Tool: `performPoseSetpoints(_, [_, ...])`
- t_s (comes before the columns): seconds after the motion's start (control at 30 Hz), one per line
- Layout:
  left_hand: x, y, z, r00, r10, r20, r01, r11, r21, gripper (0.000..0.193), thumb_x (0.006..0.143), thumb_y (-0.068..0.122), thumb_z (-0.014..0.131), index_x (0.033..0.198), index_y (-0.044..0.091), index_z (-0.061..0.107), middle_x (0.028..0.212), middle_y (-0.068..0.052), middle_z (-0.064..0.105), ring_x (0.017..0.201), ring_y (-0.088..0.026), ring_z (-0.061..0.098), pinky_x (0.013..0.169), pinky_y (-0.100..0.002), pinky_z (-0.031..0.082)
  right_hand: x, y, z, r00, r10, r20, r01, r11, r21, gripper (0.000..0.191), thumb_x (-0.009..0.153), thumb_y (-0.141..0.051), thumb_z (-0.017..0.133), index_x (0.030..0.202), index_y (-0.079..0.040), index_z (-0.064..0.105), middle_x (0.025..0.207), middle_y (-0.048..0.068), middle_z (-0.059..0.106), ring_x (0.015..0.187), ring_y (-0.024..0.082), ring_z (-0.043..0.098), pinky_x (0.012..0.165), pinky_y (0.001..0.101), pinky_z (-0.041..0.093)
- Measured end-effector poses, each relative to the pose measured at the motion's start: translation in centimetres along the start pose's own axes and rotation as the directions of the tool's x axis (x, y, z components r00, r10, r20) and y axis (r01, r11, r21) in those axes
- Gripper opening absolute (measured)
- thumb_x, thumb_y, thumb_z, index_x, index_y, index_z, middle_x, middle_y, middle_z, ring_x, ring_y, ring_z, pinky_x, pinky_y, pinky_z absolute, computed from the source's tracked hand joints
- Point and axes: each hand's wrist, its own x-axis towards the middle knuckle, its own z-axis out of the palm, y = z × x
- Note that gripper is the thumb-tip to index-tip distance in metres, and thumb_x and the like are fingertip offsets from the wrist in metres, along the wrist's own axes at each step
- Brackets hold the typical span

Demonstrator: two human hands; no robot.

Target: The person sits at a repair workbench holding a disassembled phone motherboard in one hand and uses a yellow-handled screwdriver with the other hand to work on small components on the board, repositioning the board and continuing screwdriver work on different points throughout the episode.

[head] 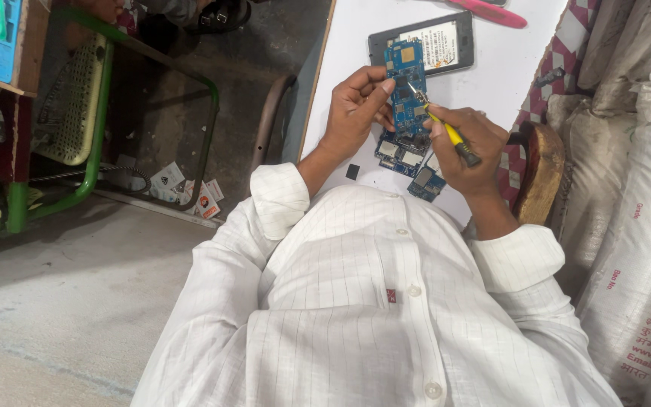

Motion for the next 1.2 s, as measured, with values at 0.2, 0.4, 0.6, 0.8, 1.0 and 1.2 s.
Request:
performPoseSetpoints(0.2, [0.1,0.0,0.2,1.0,-0.001,-0.025,0.001,1.0,0.016,0.027,0.106,0.019,0.062,0.122,-0.002,0.063,0.091,-0.009,0.074,0.071,-0.011,0.073,0.058,-0.025,0.062,-0.1,0.3,-0.1,0.999,0.028,0.017,-0.029,0.999,0.02,0.023,0.097,0.002,0.064,0.118,-0.001,0.073,0.094,0.012,0.075,0.082,0.017,0.073,0.077,0.0282,0.055])
performPoseSetpoints(0.4, [0.1,-0.5,0.2,1.0,-0.013,-0.024,0.013,1.0,-0.004,0.027,0.105,0.017,0.063,0.123,-0.003,0.063,0.09,-0.006,0.071,0.07,-0.009,0.069,0.058,-0.024,0.061,-0.5,0.6,0.2,0.994,0.108,-0.002,-0.108,0.99,0.095,0.022,0.1,0.001,0.063,0.119,0.0,0.073,0.094,0.013,0.075,0.08,0.015,0.071,0.075,0.0266,0.056])
performPoseSetpoints(0.6, [0.5,-0.8,0.4,0.999,-0.018,-0.04,0.02,0.999,0.035,0.027,0.104,0.016,0.063,0.123,-0.003,0.063,0.084,-0.003,0.069,0.064,-0.007,0.065,0.056,-0.023,0.058,-0.3,1.4,0.6,0.983,0.18,-0.048,-0.166,0.964,0.206,0.018,0.102,-0.001,0.062,0.115,0.004,0.073,0.096,0.014,0.074,0.084,0.015,0.072,0.076,0.0263,0.06])
performPoseSetpoints(0.8, [0.5,-0.3,0.6,0.999,-0.031,-0.042,0.033,0.998,0.054,0.026,0.104,0.017,0.063,0.121,-0.003,0.064,0.082,-0.002,0.067,0.063,-0.006,0.065,0.054,-0.023,0.058,-0.3,2.5,0.2,0.979,0.193,-0.069,-0.173,0.959,0.223,0.019,0.102,-0.003,0.06,0.114,0.006,0.073,0.094,0.014,0.074,0.083,0.016,0.073,0.077,0.027,0.061])
performPoseSetpoints(1.0, [0.7,-0.2,0.7,0.999,-0.03,-0.022,0.032,0.997,0.073,0.026,0.103,0.017,0.063,0.119,-0.003,0.063,0.083,-0.003,0.069,0.063,-0.007,0.066,0.053,-0.023,0.058,-0.5,2.7,0.5,0.985,0.167,-0.048,-0.151,0.96,0.234,0.018,0.102,-0.002,0.061,0.113,0.006,0.072,0.094,0.015,0.074,0.084,0.016,0.073,0.077,0.0268,0.061])
performPoseSetpoints(1.2, [0.8,-0.4,0.6,0.999,-0.022,-0.034,0.025,0.995,0.097,0.026,0.104,0.017,0.062,0.119,-0.003,0.064,0.08,-0.003,0.067,0.062,-0.007,0.066,0.052,-0.022,0.059,-0.2,2.7,0.2,0.987,0.149,-0.068,-0.132,0.97,0.203,0.018,0.102,-0.002,0.061,0.113,0.005,0.073,0.093,0.014,0.074,0.083,0.016,0.073,0.077,0.0266,0.061])
